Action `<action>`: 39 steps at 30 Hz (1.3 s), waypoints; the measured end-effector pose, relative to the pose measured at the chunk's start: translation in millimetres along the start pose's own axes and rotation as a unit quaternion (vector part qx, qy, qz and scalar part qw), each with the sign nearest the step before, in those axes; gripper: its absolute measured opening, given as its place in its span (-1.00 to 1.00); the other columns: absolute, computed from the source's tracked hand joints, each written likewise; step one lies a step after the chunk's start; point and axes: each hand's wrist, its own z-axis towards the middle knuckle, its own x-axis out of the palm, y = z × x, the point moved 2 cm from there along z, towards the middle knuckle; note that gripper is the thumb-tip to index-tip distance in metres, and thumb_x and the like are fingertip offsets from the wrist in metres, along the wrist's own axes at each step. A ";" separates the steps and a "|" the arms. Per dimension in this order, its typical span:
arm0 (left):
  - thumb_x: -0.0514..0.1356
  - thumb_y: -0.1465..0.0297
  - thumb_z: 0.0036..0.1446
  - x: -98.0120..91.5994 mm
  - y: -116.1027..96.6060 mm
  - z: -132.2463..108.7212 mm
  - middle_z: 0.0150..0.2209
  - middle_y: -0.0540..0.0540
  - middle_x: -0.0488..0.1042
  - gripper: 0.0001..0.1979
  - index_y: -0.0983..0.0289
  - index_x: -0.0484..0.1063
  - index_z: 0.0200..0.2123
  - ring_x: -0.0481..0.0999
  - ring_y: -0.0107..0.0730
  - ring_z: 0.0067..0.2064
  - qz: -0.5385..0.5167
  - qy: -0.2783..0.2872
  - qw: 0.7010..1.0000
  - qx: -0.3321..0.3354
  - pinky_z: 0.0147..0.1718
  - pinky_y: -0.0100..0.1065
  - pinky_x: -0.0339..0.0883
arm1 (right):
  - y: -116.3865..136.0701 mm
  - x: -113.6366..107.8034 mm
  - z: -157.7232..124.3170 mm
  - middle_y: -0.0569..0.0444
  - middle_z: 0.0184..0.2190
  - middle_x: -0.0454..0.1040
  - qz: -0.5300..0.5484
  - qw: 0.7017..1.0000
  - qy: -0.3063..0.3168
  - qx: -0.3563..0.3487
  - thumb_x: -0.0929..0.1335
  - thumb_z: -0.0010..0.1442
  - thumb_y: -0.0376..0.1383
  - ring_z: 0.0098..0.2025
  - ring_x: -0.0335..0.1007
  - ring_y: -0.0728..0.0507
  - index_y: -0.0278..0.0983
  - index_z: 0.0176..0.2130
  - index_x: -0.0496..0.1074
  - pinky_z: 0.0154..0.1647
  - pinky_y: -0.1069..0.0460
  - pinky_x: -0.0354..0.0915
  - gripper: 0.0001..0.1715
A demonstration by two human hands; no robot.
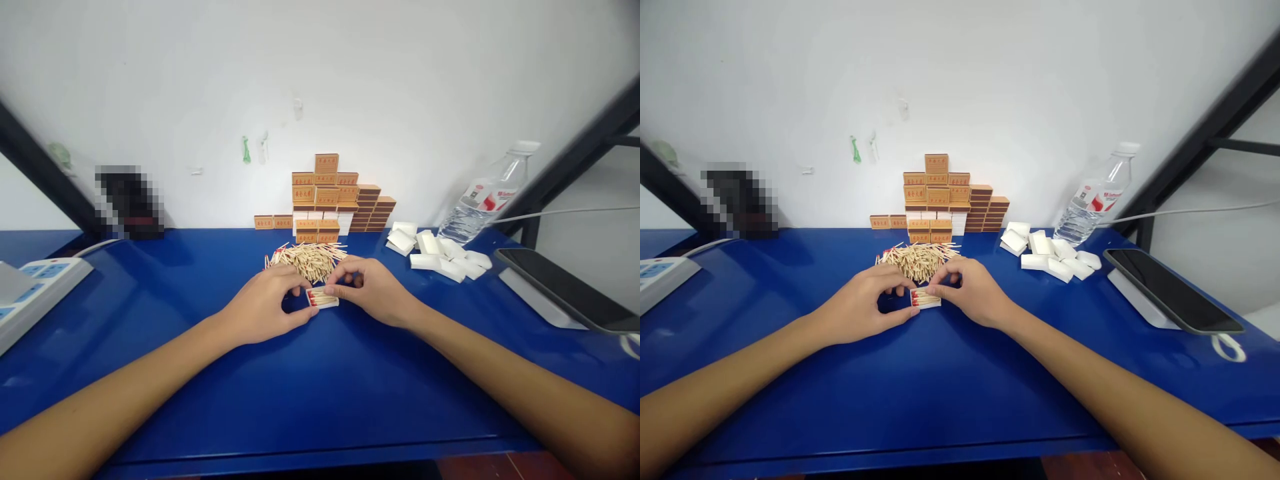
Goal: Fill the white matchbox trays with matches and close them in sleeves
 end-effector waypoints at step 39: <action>0.27 0.15 0.29 2.1 -4.7 -0.9 -0.29 0.06 0.46 -0.74 0.22 0.57 -0.14 0.45 -0.27 -0.23 0.014 0.005 1.000 0.019 -0.24 -0.21 0.35 | -41.1 -38.6 23.5 -0.04 -0.27 0.47 -0.267 0.963 -0.022 -0.031 0.42 0.33 -0.22 -0.17 0.39 -0.23 -0.25 -0.31 0.51 -0.13 -0.11 0.30 -0.82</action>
